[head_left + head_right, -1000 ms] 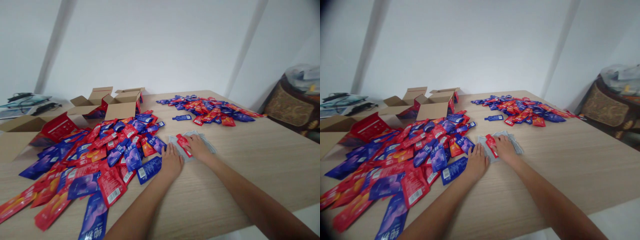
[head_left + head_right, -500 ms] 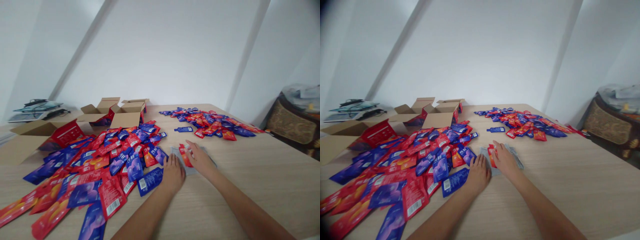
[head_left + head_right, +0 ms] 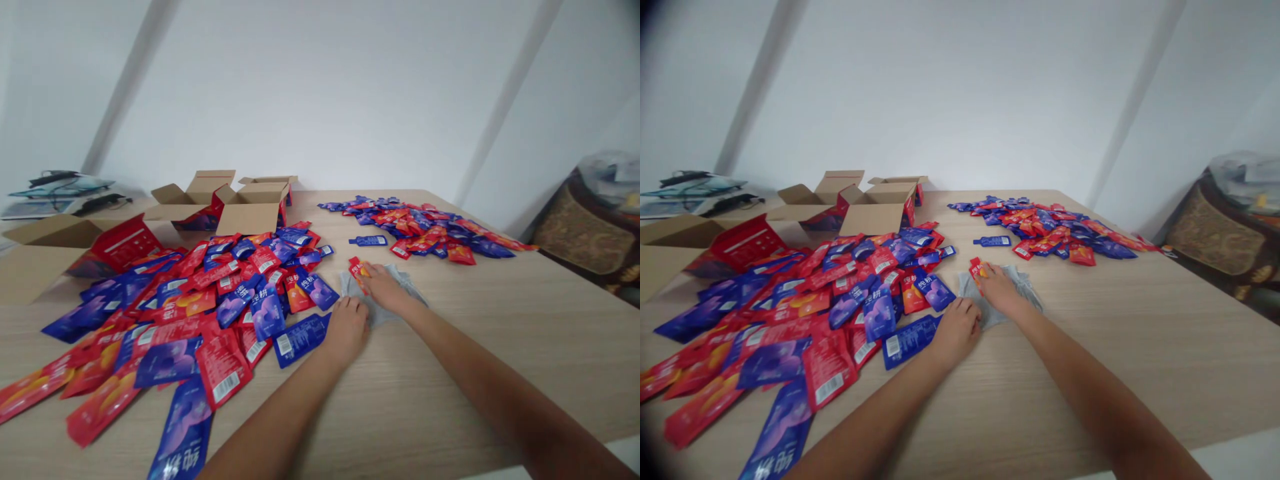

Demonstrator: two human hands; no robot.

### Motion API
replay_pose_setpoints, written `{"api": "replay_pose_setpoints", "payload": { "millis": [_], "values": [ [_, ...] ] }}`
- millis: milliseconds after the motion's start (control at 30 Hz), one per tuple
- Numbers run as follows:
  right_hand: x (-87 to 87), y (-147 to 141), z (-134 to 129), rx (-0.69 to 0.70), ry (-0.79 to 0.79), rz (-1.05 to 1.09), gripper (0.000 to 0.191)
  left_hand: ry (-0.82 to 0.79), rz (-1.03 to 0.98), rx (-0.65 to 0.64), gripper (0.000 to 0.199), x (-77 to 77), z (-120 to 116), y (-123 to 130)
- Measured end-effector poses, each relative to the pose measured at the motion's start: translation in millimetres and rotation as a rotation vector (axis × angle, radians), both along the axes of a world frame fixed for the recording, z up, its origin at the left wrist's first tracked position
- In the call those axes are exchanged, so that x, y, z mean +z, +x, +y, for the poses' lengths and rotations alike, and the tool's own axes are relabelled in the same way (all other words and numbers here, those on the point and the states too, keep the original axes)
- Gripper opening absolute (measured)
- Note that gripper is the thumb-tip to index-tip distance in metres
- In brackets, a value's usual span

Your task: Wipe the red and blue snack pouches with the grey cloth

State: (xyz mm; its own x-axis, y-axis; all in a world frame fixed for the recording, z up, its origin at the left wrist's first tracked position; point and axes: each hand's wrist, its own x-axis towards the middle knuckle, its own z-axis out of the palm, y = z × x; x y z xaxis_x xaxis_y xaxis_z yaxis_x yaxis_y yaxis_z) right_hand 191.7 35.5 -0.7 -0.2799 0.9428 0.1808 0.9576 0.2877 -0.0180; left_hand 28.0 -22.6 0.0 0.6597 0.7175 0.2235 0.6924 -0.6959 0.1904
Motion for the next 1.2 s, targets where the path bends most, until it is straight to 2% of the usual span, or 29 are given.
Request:
{"api": "replay_pose_setpoints", "payload": {
  "millis": [133, 233, 333, 400, 533, 633, 733, 833, 933, 1067, 1200],
  "values": [
    [7.2, 2, 27, -0.044, 0.015, 0.025, 0.034, 0.013, -0.042, 0.01, 0.016, -2.3, 0, -2],
    [6.1, 7, 28, -0.124, 0.111, 0.178, 0.045, 0.029, -0.055, 0.016, 0.016, -5.0, 1, -3],
    [9.0, 10, 11, -0.155, 0.26, 0.327, 0.053, 0.033, -0.054, 0.014, 0.016, -5.9, 1, -2],
    [15.4, 8, -9, -0.088, 0.311, 0.314, 0.049, 0.036, -0.049, 0.019, 0.016, -5.5, 1, -2],
    [23.2, 0, -51, 0.082, 0.242, 0.23, 0.039, 0.052, -0.042, 0.029, 0.026, -5.0, -1, -2],
    [10.5, -1, -72, 0.052, 0.163, 0.169, 0.039, 0.072, -0.056, 0.019, 0.031, -4.7, -3, -3],
    [-12.5, 4, -76, -0.022, 0.092, 0.062, 0.04, 0.07, -0.054, -0.003, 0.028, -4.3, -3, -3],
    [-28.8, 9, -61, -0.002, 0.069, 0.009, 0.042, 0.051, -0.045, -0.023, 0.026, -4.7, -2, -3],
    [-28.8, 12, -28, 0.014, 0.072, 0.006, 0.042, 0.022, -0.049, -0.021, 0.025, -6.6, -1, -3],
    [-9.0, 13, 17, -0.058, 0.068, -0.011, 0.043, -0.007, -0.078, -0.015, 0.029, -8.1, -1, -4],
    [15.9, 7, 30, -0.114, -0.011, -0.054, 0.044, -0.032, -0.086, -0.019, 0.029, -7.7, -1, -6]
  ]
}}
